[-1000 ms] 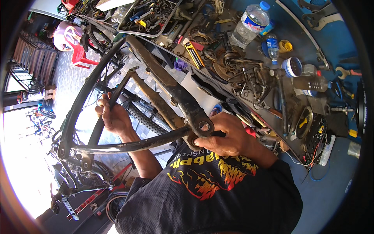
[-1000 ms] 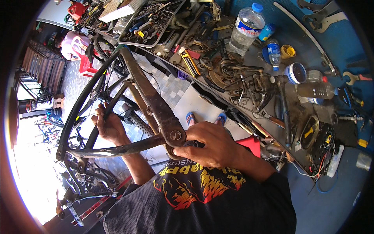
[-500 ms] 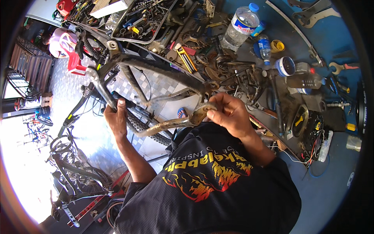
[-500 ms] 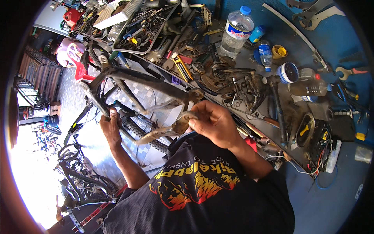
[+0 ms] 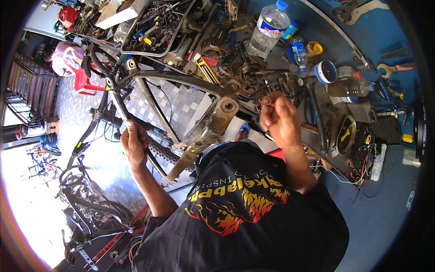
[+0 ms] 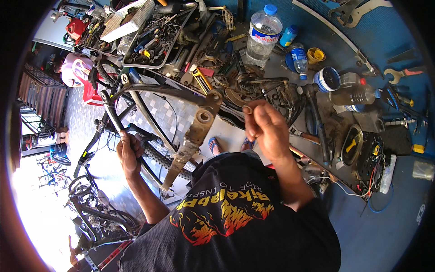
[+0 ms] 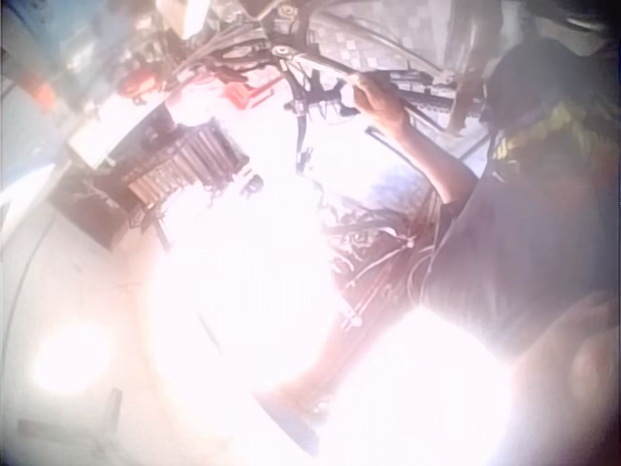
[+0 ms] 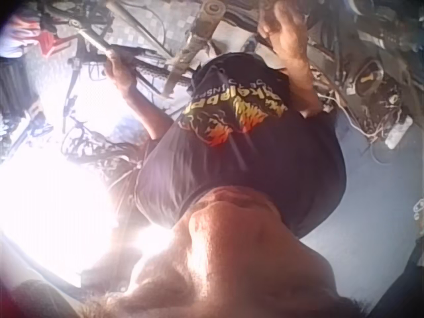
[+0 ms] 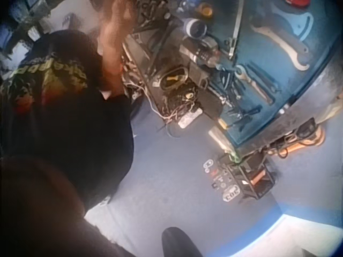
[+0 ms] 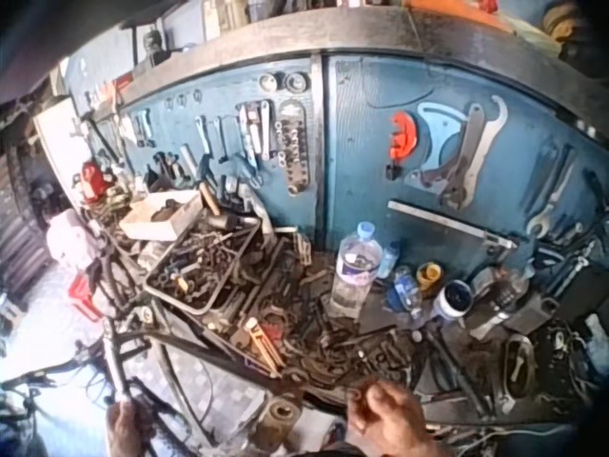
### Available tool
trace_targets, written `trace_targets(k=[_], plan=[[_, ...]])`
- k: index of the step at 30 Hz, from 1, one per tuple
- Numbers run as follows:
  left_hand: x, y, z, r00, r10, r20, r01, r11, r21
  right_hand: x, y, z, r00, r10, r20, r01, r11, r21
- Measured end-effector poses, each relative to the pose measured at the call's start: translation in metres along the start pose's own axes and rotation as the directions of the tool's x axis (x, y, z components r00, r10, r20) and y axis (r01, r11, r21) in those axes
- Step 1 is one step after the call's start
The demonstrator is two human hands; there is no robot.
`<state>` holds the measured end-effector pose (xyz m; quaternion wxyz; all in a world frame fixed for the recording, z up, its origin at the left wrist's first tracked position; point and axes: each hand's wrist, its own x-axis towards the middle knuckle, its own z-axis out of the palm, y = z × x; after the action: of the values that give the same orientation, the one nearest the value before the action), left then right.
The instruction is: The person assembles a bicycle by attaching the rear triangle to the main frame, inserting a bolt, and securing the connection. They then lift and position the assembled frame upright in the workshop.
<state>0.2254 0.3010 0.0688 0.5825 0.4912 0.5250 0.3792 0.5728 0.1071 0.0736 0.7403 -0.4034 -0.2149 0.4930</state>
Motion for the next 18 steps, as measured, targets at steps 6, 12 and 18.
trace_targets(k=[6, 12, 18], plan=[[0.004, -0.007, -0.005, 0.997, -0.066, -0.033, 0.061, 0.988, -0.142, 0.011, -0.003, -0.046, 0.977, -0.125, -0.17, 0.027, 0.873, -0.487], [0.011, -0.019, -0.016, 0.99, -0.138, 0.037, 0.143, 0.932, -0.333, 0.014, 0.016, -0.072, 0.963, -0.258, -0.081, 0.022, 0.374, -0.927], [0.011, -0.024, -0.021, 0.983, -0.141, 0.117, 0.175, 0.915, -0.363, 0.012, 0.033, -0.091, 0.968, -0.216, -0.124, -0.081, 0.195, -0.977]])
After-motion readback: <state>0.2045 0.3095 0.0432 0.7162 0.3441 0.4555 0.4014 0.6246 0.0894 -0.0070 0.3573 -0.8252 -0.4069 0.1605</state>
